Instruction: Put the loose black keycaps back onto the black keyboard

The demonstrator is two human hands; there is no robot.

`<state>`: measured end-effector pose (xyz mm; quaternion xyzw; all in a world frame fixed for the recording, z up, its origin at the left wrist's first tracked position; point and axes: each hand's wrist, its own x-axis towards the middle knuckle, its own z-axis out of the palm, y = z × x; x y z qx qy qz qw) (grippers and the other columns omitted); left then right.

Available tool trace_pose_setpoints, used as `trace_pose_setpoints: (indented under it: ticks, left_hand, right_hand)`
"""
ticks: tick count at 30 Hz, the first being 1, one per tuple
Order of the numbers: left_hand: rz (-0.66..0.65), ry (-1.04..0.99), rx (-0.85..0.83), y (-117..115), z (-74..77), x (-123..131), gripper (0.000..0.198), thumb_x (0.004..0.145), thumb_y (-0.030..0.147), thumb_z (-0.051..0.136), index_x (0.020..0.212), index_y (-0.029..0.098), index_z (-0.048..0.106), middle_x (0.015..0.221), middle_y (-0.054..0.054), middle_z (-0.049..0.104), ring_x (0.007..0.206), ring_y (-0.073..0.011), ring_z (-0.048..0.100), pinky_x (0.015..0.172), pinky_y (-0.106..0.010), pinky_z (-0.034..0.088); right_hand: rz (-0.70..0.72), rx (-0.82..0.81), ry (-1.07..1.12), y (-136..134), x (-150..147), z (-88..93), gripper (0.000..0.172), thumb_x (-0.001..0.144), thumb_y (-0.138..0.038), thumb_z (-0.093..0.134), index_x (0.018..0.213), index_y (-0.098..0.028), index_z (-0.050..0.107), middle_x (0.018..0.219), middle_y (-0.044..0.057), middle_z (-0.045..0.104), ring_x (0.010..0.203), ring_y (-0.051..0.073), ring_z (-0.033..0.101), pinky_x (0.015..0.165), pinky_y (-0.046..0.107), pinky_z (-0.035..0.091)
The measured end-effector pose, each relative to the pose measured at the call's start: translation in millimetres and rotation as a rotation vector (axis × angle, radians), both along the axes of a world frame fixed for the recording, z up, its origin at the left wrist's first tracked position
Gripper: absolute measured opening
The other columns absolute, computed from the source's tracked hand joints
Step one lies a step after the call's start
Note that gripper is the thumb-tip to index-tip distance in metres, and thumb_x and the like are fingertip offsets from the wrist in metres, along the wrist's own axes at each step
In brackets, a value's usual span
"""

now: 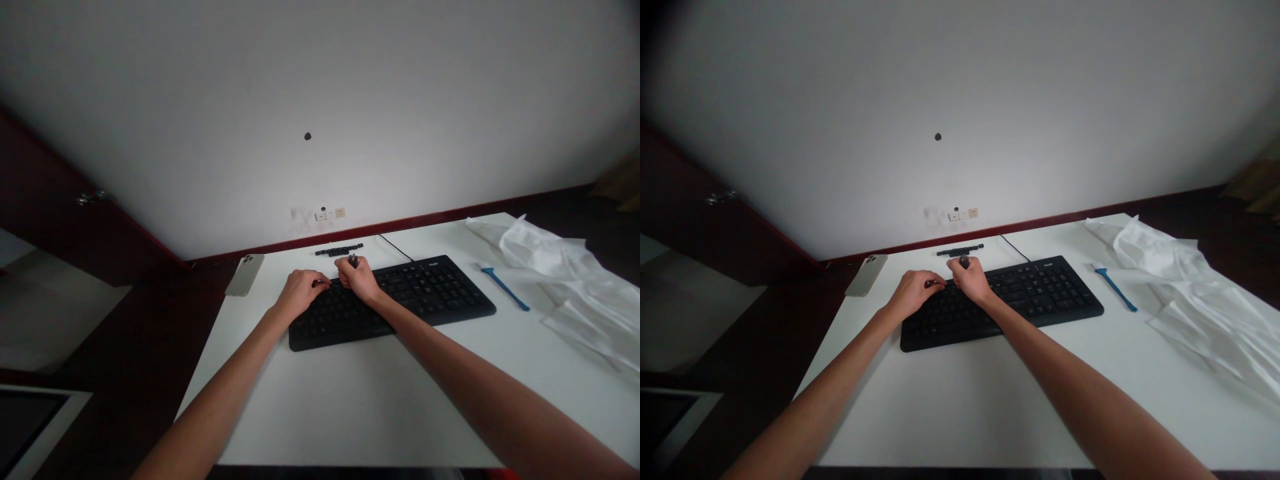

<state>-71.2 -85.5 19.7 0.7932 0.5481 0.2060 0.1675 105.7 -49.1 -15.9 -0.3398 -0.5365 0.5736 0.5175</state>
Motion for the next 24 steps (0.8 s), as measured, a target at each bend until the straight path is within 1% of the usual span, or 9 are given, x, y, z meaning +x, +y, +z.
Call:
trace_pose_setpoints:
  ticks: [3,7,9,11,14,19,22,24]
  left_hand:
    - [0.0,0.043,0.011,0.5,1.1,2.5,0.015,0.09,0.019,0.072,0.096,0.027,0.083,0.093,-0.002,0.081,0.086,-0.0217,0.074,0.087,-0.033,0.053]
    - [0.059,-0.075,-0.04,-0.1,-3.7,4.9,0.011,0.087,0.02,0.074,0.092,0.025,0.083,0.086,-0.001,0.08,0.079,-0.0196,0.072,0.078,-0.03,0.053]
    - [0.082,-0.122,-0.063,-1.3,-5.4,5.3,0.01,0.088,0.02,0.074,0.091,0.024,0.083,0.086,-0.001,0.08,0.079,-0.0195,0.072,0.078,-0.03,0.053]
    - [0.086,-0.11,-0.057,-2.6,-5.3,5.8,0.01,0.088,0.02,0.074,0.091,0.024,0.083,0.087,-0.001,0.081,0.08,-0.02,0.073,0.08,-0.031,0.053]
    - [0.05,-0.026,-0.016,-3.0,-2.7,6.5,0.013,0.089,0.019,0.073,0.094,0.025,0.083,0.093,-0.002,0.082,0.085,-0.0212,0.074,0.087,-0.033,0.054]
    - [-0.067,0.104,0.051,-1.6,0.7,5.2,0.018,0.093,0.018,0.066,0.098,0.026,0.081,0.102,-0.003,0.081,0.097,-0.0239,0.073,0.095,-0.037,0.053]
    - [-0.132,0.148,0.126,-6.1,-0.8,1.9,0.02,0.096,0.019,0.062,0.102,0.025,0.081,0.103,-0.004,0.08,0.101,-0.0248,0.07,0.097,-0.039,0.053]
    - [-0.141,0.169,0.17,-11.9,-4.2,-0.1,0.024,0.096,0.017,0.06,0.106,0.025,0.08,0.105,-0.005,0.08,0.104,-0.0248,0.068,0.099,-0.04,0.052]
  right_hand:
    - [0.003,0.006,0.004,0.0,-0.1,0.9,0.045,0.085,-0.037,0.061,0.054,-0.024,0.032,0.045,-0.007,0.032,0.042,0.007,0.026,0.042,0.025,0.022]
    - [0.006,0.007,0.007,0.5,-0.7,0.8,0.045,0.085,-0.037,0.061,0.053,-0.024,0.033,0.045,-0.007,0.032,0.042,0.007,0.026,0.042,0.026,0.023]
    - [0.007,0.002,0.011,0.4,-0.9,1.1,0.044,0.085,-0.037,0.061,0.053,-0.024,0.033,0.045,-0.007,0.032,0.041,0.007,0.026,0.042,0.026,0.023]
    - [0.01,-0.002,0.015,-0.2,-1.0,2.3,0.044,0.085,-0.038,0.061,0.054,-0.024,0.032,0.044,-0.007,0.032,0.041,0.007,0.026,0.042,0.026,0.023]
    - [0.013,-0.005,0.018,-1.3,-1.0,4.6,0.044,0.084,-0.038,0.061,0.054,-0.024,0.032,0.044,-0.007,0.032,0.042,0.007,0.026,0.042,0.026,0.022]
    - [0.014,0.001,0.012,-1.7,-0.9,5.8,0.045,0.083,-0.039,0.061,0.053,-0.025,0.031,0.044,-0.007,0.031,0.042,0.007,0.026,0.042,0.026,0.022]
    - [0.012,0.007,0.016,-1.7,-0.8,5.2,0.045,0.084,-0.038,0.061,0.053,-0.025,0.031,0.044,-0.007,0.031,0.042,0.008,0.026,0.042,0.026,0.022]
    - [0.006,0.015,0.009,-2.2,-0.7,5.2,0.044,0.084,-0.038,0.061,0.053,-0.025,0.032,0.045,-0.006,0.031,0.042,0.008,0.027,0.043,0.026,0.022]
